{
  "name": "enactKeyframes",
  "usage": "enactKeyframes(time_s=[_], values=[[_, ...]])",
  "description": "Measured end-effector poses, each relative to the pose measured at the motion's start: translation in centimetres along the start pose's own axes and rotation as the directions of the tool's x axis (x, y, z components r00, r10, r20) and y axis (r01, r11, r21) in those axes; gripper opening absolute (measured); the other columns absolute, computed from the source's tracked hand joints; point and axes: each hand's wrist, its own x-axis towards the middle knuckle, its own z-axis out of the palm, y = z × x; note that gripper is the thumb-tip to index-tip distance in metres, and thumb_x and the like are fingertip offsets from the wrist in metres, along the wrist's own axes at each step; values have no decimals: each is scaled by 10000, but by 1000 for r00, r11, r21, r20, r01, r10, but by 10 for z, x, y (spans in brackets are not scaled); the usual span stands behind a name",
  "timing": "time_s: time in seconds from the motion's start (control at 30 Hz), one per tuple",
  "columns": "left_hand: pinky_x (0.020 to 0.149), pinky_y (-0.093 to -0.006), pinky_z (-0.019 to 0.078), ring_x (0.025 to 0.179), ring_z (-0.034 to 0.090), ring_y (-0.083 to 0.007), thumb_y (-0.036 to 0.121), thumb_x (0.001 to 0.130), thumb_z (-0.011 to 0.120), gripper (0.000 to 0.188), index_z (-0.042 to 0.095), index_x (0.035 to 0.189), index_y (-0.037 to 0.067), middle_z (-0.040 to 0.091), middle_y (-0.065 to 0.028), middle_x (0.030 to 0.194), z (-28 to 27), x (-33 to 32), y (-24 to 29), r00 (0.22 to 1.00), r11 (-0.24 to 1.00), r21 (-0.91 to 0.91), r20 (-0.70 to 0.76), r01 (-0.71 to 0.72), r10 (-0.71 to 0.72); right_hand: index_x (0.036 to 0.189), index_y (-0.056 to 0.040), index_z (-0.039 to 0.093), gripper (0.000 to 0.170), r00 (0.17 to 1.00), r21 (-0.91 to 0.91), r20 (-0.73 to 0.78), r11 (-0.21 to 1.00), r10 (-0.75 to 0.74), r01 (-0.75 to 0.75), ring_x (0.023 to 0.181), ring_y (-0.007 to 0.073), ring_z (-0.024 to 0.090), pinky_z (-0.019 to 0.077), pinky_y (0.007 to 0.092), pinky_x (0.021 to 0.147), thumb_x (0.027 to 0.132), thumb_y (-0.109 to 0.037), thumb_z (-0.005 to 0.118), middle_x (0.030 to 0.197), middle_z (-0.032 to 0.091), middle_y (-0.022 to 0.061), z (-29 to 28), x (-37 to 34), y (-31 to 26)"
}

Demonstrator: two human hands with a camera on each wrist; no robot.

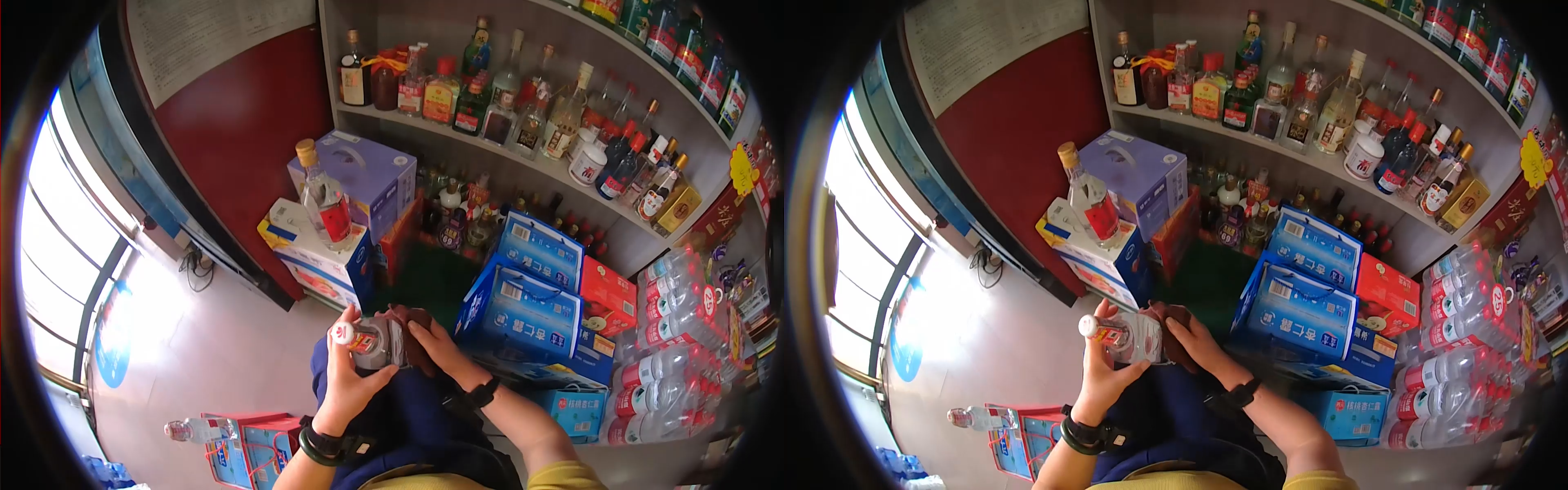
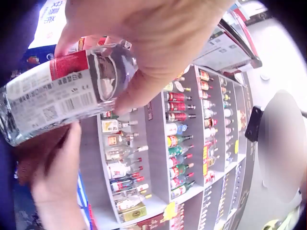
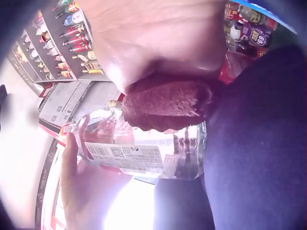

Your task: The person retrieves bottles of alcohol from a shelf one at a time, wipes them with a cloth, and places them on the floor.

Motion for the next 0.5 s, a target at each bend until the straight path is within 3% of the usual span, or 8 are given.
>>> enactKeyframes(time_s=[0.07, 0.13, 0.17, 0.23, 0.33, 0.4, 0.47, 0.5], values=[[1086, -356, 394, 1301, 470, -241, 72, 665, 841, 885, 417, 1440, 14, 422, -138, 1405, 5, 3, 17, 999, 998, -56, -17, 40, -41, 1358, -12, 489, 363, 1000, -10, -4, 1000, -29, 29, 1234, 161, 531, 395, 310, 1071, 1039, -183, 515, 1331, 577, 89, 5, -7, -10], [1077, -347, 397, 1271, 497, -220, 61, 673, 838, 785, 480, 1371, 23, 478, -111, 1370, 8, 4, 31, 965, 942, -214, 21, 259, -261, 1360, -11, 483, 360, 999, -15, 2, 999, -46, 46, 1239, 164, 530, 392, 312, 1077, 1033, -157, 521, 1332, 575, 93, 6, -12, -8], [1071, -365, 420, 1246, 516, -210, -18, 752, 769, 616, 500, 1303, 45, 489, -92, 1375, 10, 6, 33, 984, 974, -142, 13, 177, -177, 1365, -11, 477, 363, 997, -88, -30, 993, -78, 75, 1245, 168, 528, 391, 315, 1082, 1029, -141, 520, 1330, 576, 96, 4, -14, -5], [1051, -357, 437, 1218, 536, -204, -20, 769, 754, 527, 534, 1244, 41, 498, -93, 1370, 16, 8, 29, 977, 963, -192, -51, 192, -205, 1367, -3, 468, 372, 992, -247, -103, 968, -76, 49, 1260, 177, 520, 380, 323, 1097, 1020, -122, 529, 1326, 578, 106, 4, -23, -10], [967, -319, 477, 1130, 584, -177, -23, 803, 716, 367, 586, 1141, 38, 520, -87, 1367, 20, 5, 25, 976, 964, -213, -112, 161, -188, 1366, 5, 467, 385, 984, -289, -144, 956, -102, 57, 1209, 169, 554, 431, 322, 1052, 1017, -140, 543, 1319, 581, 105, 14, -35, -17], [950, -302, 472, 1124, 579, -160, -8, 804, 729, 356, 598, 1131, 41, 530, -81, 1358, 13, 6, 42, 965, 949, -241, -118, 202, -235, 1355, 9, 478, 383, 974, -146, -170, 974, 150, -176, 1138, 163, 595, 489, 314, 981, 1013, -148, 553, 1315, 583, 117, 24, -45, -44], [986, -308, 442, 1156, 555, -157, 9, 798, 747, 352, 615, 1122, 47, 529, -83, 1360, 4, 6, 31, 967, 966, -248, -216, 76, -132, 1343, 19, 493, 411, 976, -276, -214, 956, 38, -97, 1084, 168, 621, 526, 299, 909, 1016, -223, 552, 1320, 583, 134, 22, -60, -50], [986, -312, 447, 1160, 557, -160, 48, 789, 767, 369, 623, 1129, 53, 547, -68, 1321, -3, 9, 29, 956, 982, -187, -282, 23, -76, 1353, 24, 489, 450, 974, -138, -76, 965, 213, -222, 1106, 191, 616, 516, 314, 934, 1014, -264, 547, 1329, 578, 144, 23, -61, -76]])
